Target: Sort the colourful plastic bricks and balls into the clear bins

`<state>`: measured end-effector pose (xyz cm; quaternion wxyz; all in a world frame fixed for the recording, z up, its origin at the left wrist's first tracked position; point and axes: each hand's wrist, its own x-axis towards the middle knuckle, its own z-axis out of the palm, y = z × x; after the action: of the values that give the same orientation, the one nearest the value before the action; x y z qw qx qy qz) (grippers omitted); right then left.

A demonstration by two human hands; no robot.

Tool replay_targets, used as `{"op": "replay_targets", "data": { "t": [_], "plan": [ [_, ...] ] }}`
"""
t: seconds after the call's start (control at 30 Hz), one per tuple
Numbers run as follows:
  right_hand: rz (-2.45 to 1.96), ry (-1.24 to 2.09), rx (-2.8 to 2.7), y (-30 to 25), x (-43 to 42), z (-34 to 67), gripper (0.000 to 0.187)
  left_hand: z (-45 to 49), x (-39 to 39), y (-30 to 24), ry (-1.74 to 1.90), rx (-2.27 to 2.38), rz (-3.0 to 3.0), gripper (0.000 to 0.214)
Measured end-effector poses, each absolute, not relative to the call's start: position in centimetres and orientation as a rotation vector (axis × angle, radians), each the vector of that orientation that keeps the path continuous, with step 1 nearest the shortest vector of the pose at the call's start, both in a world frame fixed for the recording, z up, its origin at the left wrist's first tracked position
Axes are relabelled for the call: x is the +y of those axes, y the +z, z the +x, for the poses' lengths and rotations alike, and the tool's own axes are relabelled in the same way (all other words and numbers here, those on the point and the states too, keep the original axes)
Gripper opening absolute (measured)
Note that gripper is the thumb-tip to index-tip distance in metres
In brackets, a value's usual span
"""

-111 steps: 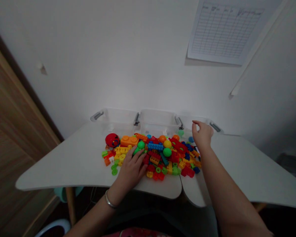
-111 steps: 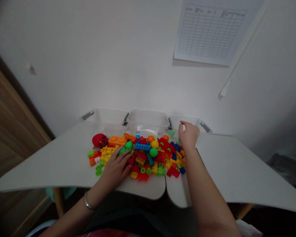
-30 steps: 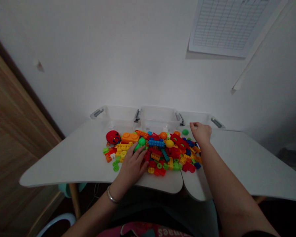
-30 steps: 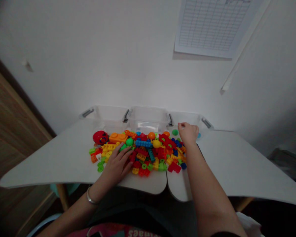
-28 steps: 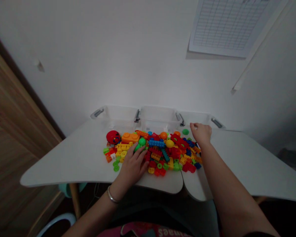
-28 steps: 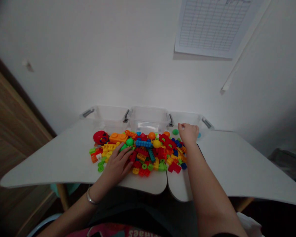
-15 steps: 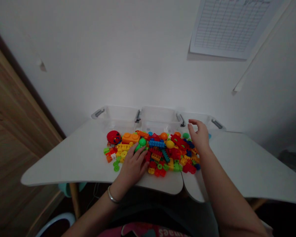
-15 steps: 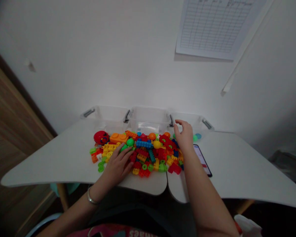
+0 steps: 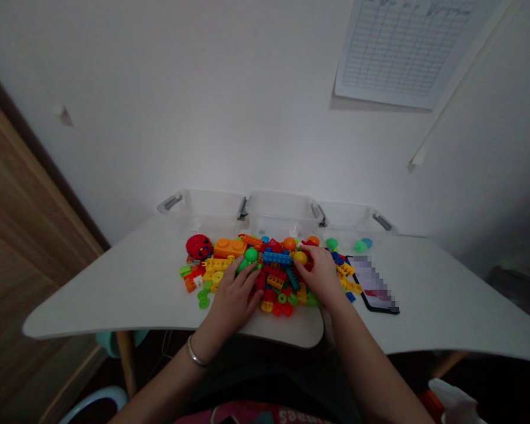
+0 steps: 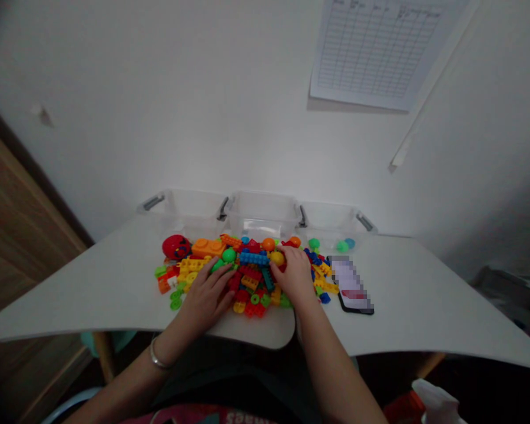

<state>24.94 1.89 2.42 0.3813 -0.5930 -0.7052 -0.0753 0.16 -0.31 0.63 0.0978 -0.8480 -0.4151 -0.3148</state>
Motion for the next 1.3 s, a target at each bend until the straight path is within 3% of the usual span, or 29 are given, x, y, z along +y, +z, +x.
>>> {"op": "replay_targets", "data": {
  "t": [0.53,0.83,1.3],
  "plan": [
    [-1.514,-0.129,-1.619,2.4,1.7,24.4,0.037,0.1,-0.2,0.5,-0.902,-1.241,-2.520,0.041],
    [-1.353,-0.362,-1.235,6.4,4.4,30.4,0.047,0.0,-0.4,0.6,-0.904,-1.249,-2.508,0.040],
    [-1.999,-0.404,-1.205,6.8,7.2,33.9,0.049,0.0,-0.6,0.7,-0.903,-1.224,-2.489,0.040]
  ]
}}
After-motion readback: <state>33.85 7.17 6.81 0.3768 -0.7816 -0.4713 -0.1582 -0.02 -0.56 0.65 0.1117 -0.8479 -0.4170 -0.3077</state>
